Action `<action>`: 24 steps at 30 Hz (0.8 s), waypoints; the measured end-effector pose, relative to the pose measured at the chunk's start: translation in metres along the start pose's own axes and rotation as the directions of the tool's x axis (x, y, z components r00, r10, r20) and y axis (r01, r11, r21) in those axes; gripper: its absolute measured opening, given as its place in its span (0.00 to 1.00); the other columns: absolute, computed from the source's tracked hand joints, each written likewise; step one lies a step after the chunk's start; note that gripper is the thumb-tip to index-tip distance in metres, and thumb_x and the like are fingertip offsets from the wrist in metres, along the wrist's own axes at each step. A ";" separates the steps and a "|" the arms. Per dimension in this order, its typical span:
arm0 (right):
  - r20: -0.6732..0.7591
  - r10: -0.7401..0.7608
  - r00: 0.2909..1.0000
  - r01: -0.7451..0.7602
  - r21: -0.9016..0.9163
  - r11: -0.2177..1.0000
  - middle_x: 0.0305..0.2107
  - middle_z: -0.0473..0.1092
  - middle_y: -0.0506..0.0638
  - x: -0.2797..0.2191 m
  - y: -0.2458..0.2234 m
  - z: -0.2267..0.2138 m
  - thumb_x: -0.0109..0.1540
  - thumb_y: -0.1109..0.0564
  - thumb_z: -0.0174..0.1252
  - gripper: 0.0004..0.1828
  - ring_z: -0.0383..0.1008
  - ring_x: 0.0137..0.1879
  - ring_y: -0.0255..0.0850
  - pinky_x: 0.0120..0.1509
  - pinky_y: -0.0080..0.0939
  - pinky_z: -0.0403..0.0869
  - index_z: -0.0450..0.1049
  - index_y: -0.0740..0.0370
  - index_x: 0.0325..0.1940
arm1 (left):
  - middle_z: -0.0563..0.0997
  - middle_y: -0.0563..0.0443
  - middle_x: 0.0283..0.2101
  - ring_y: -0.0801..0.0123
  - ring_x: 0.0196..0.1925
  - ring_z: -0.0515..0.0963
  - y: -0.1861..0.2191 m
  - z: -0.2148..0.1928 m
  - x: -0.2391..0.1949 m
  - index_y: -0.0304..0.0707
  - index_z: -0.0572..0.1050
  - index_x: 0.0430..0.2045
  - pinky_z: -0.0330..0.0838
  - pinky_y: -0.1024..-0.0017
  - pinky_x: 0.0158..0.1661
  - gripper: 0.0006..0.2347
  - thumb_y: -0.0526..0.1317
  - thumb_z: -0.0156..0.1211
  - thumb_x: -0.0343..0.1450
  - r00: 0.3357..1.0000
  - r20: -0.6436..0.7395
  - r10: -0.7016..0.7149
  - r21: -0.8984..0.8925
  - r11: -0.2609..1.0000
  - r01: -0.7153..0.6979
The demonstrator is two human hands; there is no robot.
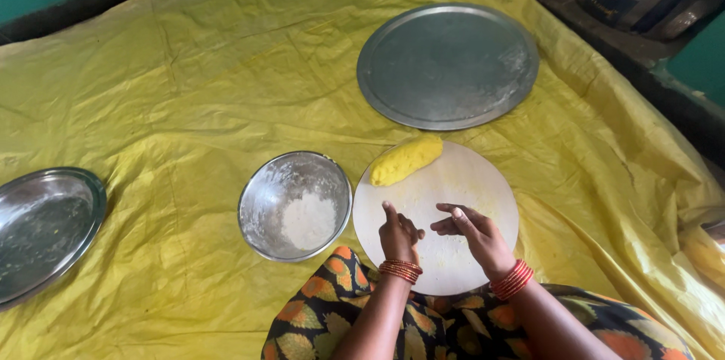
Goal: The person kneads a yellow dough on a white board, then pinches off small pieces and rolls them into balls. A bowl of white powder and a metal tray are nearby.
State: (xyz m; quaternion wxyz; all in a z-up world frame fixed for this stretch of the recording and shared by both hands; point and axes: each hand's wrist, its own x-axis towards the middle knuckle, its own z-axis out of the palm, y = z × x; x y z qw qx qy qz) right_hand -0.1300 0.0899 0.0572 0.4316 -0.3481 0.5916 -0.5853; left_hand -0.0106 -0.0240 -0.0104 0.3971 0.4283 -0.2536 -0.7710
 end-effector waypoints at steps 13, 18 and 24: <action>-0.105 -0.243 0.964 0.235 -0.082 0.968 0.77 0.45 0.55 0.007 0.033 0.026 0.70 0.34 0.27 0.39 0.41 0.82 0.47 0.82 0.48 0.44 0.47 0.60 0.79 | 0.51 0.45 0.78 0.61 0.77 0.56 -0.012 0.032 -0.051 0.40 0.29 0.73 0.55 0.61 0.72 0.41 0.64 0.41 0.74 0.790 0.588 0.176 0.299 0.860 -0.414; -0.222 -0.278 0.934 0.232 -0.212 0.949 0.79 0.37 0.55 0.028 0.024 0.005 0.69 0.32 0.21 0.42 0.33 0.84 0.48 0.83 0.50 0.38 0.40 0.59 0.81 | 0.33 0.46 0.81 0.58 0.82 0.33 -0.024 0.027 -0.090 0.38 0.34 0.76 0.32 0.62 0.74 0.45 0.74 0.18 0.71 0.702 0.706 0.091 0.195 0.928 -0.317; 0.007 -0.392 0.920 0.382 -0.234 0.894 0.80 0.32 0.57 -0.005 0.037 0.041 0.70 0.30 0.25 0.44 0.28 0.85 0.50 0.83 0.52 0.35 0.35 0.61 0.81 | 0.26 0.49 0.79 0.53 0.81 0.37 -0.035 0.018 -0.057 0.50 0.25 0.74 0.43 0.57 0.74 0.46 0.76 0.15 0.64 0.749 0.628 0.209 0.184 0.896 -0.404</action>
